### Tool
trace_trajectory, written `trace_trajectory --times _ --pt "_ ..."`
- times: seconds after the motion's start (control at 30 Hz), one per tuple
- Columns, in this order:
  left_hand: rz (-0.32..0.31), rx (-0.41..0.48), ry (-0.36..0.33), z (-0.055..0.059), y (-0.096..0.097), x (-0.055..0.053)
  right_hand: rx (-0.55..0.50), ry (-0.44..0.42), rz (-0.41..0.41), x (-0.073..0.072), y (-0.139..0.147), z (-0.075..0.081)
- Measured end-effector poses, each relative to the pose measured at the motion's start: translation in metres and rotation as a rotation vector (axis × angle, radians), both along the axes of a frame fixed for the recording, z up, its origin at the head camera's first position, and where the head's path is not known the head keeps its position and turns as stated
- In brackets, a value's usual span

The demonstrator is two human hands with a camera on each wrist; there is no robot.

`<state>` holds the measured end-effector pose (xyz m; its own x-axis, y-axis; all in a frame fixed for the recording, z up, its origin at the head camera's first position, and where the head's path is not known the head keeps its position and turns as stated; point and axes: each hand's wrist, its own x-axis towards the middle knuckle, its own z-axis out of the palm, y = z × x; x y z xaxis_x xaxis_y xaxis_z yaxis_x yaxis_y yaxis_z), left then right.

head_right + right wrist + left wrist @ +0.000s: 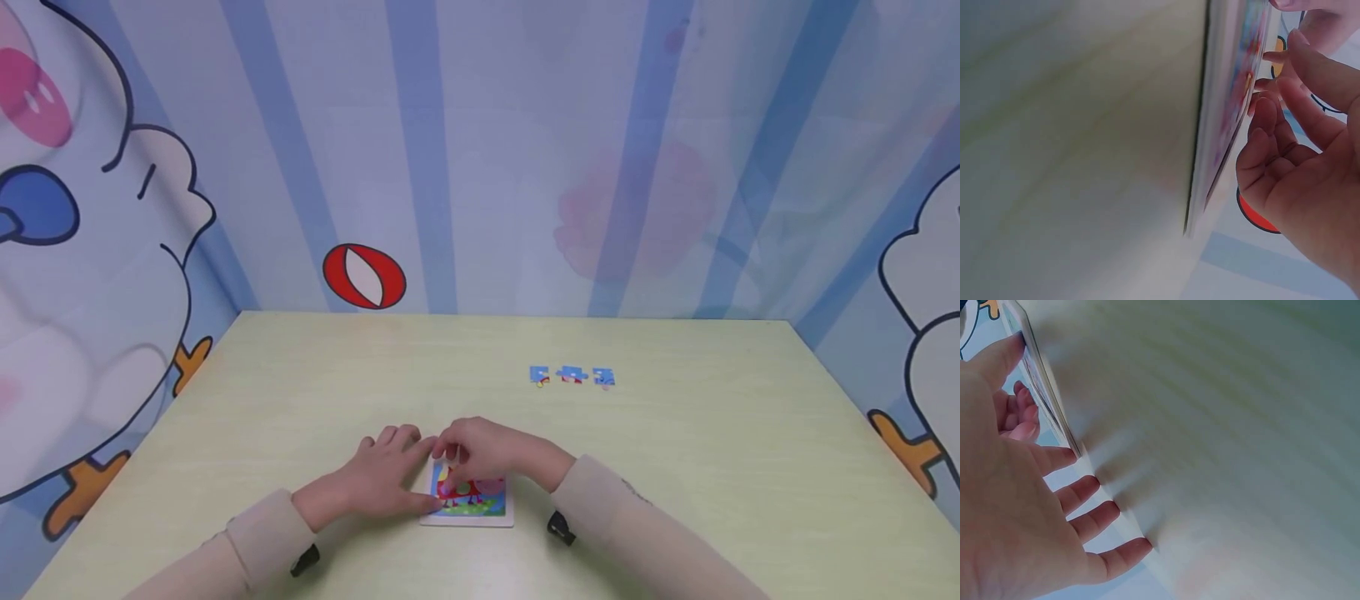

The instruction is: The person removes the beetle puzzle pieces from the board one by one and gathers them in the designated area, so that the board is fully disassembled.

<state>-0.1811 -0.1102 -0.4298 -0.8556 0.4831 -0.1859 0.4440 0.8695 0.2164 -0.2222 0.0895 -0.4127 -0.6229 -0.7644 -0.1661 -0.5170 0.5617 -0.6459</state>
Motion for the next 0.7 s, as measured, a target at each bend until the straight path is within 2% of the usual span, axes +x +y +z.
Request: trace_trajectory --times 0.37,0.7 --pt "-0.002 0.001 -0.007 0.0042 0.0003 0.0022 0.038 0.031 0.022 0.0008 -0.003 -0.0033" --pt "-0.003 0.001 -0.005 0.0067 0.0007 0.0039 0.08 0.028 -0.017 0.0039 -0.0075 -0.0041"
